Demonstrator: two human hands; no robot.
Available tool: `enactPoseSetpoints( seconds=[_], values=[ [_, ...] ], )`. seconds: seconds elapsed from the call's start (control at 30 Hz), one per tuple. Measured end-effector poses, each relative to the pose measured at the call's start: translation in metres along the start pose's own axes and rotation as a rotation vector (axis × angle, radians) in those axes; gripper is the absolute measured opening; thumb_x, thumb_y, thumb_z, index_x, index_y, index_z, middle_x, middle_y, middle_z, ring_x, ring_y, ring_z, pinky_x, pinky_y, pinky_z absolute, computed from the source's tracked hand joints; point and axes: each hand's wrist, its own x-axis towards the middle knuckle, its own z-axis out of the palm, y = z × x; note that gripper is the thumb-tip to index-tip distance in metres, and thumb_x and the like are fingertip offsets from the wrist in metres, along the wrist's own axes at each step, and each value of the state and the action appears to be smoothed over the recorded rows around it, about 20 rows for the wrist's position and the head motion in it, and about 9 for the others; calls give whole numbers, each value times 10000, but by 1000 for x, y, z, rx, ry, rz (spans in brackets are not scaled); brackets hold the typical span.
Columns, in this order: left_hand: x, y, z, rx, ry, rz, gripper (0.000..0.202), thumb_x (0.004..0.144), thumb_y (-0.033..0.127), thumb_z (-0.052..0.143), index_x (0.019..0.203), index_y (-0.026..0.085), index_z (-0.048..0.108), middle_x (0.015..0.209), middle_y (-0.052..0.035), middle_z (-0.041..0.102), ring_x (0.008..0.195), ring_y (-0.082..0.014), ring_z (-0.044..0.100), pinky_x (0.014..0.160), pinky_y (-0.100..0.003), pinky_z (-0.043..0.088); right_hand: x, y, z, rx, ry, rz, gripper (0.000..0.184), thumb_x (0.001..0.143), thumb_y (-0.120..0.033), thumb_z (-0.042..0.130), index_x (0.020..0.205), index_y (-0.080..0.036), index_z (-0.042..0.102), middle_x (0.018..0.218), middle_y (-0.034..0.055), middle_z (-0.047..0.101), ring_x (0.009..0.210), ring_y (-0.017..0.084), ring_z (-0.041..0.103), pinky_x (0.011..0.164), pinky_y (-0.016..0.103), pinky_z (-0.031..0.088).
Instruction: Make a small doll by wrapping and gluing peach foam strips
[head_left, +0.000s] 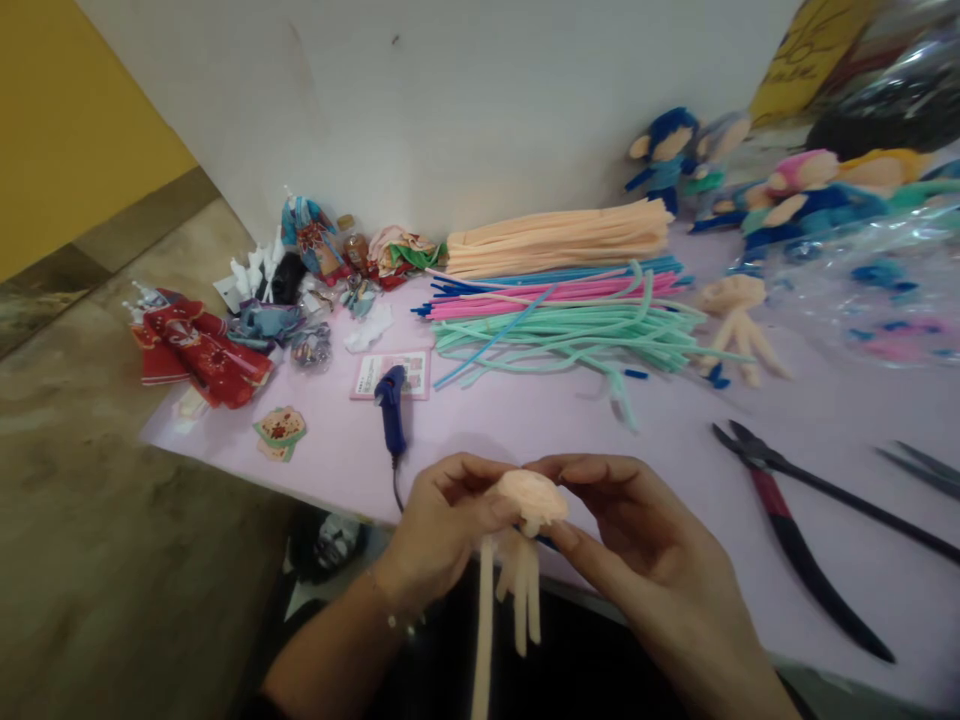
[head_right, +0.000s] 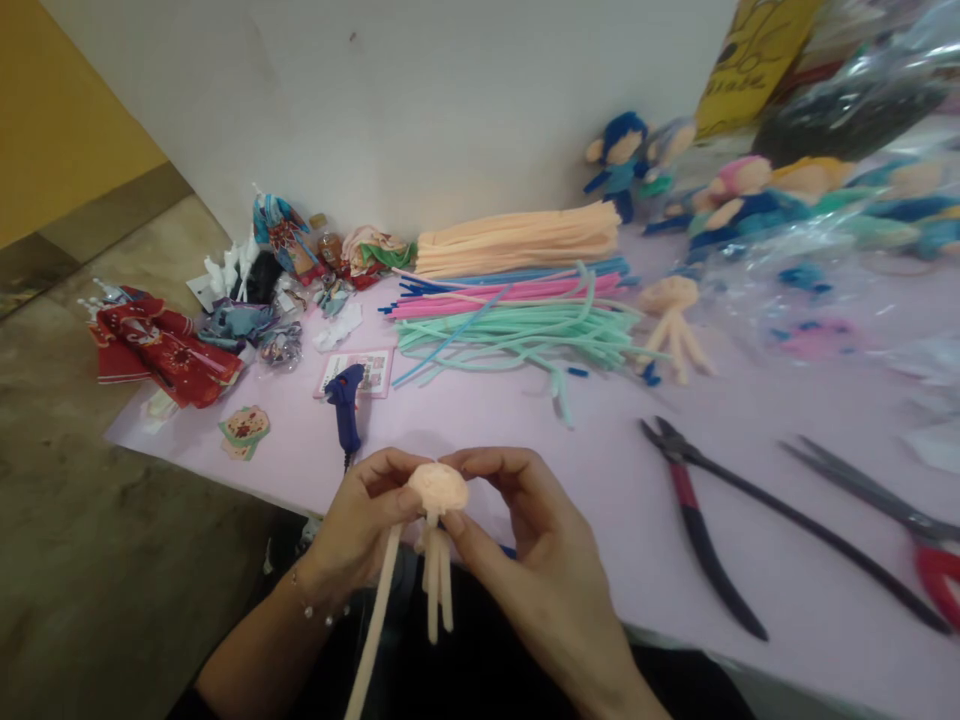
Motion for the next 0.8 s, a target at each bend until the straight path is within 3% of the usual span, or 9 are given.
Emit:
enactPoseSetpoints(
  seconds=[0.17,0.8],
  values=[
    [-1,0,0,15,-12,19,404,466,353,932,740,159,709,753,-26,728,720,-150,648,738,-289,495,1,0,3,68,-11,6,309,721,-460,819,862,-264,627,906,32,680,901,211,669,803,292,568],
    [-2,-2,1,27,-21,48,407,476,358,928,758,167,705,741,-13,726,693,-143,639,689,-281,485,-3,4,9,281,-35,39,239,772,-384,807,860,-267,618,941,25,659,915,198,657,758,257,546]
  ],
)
